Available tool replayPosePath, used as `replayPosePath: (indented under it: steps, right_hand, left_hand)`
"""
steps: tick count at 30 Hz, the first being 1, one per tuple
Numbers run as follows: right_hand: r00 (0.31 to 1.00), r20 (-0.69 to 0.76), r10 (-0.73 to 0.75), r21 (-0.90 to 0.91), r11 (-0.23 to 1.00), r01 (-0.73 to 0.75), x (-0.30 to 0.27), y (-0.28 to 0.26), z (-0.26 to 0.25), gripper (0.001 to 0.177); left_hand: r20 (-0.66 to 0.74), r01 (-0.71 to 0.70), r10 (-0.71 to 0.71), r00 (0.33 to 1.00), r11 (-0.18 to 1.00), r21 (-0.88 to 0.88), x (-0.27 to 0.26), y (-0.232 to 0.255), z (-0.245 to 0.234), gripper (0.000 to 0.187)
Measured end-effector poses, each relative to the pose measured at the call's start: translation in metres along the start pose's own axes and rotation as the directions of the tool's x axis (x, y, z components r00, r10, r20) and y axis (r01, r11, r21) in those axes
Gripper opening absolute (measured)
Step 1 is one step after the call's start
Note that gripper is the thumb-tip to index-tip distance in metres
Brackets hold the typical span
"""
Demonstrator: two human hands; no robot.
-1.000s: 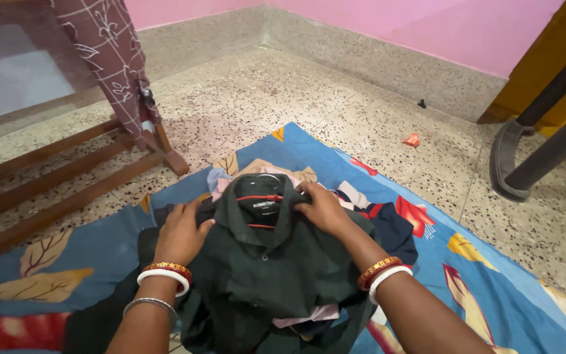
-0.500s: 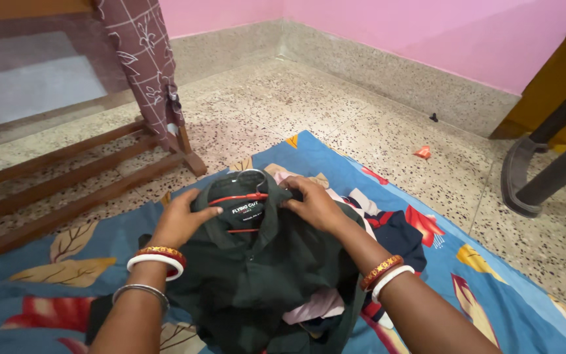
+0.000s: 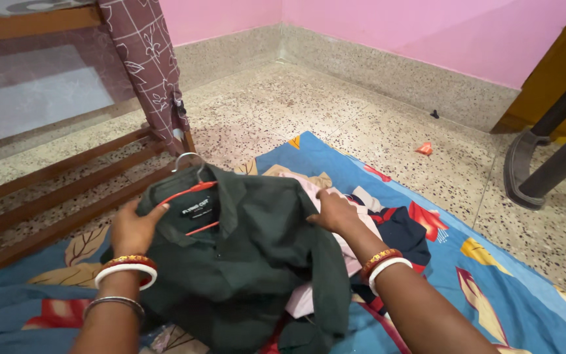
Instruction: The person hangs a grey and navy zip-up hoodie on a wooden clothes rack, smoothing the fabric and adjusting the sleeves. Then, the person picks up a dark green shirt from a pile on the floor, places it on a hanger, and hangs it on the rack.
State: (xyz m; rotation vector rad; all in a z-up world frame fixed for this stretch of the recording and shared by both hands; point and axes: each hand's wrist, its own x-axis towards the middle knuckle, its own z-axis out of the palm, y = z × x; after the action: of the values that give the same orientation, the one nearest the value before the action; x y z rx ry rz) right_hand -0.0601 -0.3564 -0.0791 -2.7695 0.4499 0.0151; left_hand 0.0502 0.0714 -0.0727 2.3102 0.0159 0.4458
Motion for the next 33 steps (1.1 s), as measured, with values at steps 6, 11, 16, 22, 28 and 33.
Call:
replayPosePath:
  steps: [6,11,16,22,28,33]
  right_hand:
    - [0.998,0.048,0.038,0.040,0.998,-0.040,0.007,-0.001,0.018,0.044]
    - [0.973,0.222,0.058,-0.113,0.993,-0.034,-0.009,-0.022,0.021,0.071]
    - [0.996,0.062,0.059,-0.123,0.991,-0.051,-0.010,-0.026,0.029,0.042]
    - [0.889,-0.408,0.208,0.344,0.937,-0.062,0.024,0.007,-0.015,0.034]
    - [0.774,-0.544,0.324,0.498,0.867,-0.013,0.025,0.044,-0.043,0.031]
    - [0.888,-0.356,0.290,0.290,0.938,-0.190,0.007,0.048,-0.028,0.046]
  left_hand:
    - [-0.045,0.190,-0.185,0.982,0.972,0.138,0.000,-0.001,0.001,0.078]
    - [-0.060,0.179,-0.175,0.983,0.981,0.072,-0.006,0.011,0.004,0.074]
    - [-0.102,0.135,-0.128,0.986,0.989,0.066,-0.008,0.014,0.002,0.070]
    - [-0.106,0.103,-0.104,0.989,0.995,-0.013,-0.011,0.008,0.004,0.059]
    - [-0.056,0.052,-0.058,0.997,0.994,-0.098,-0.007,0.007,0.019,0.057]
    - [-0.071,0.018,-0.028,0.997,0.991,-0.133,-0.012,0.017,0.042,0.061]
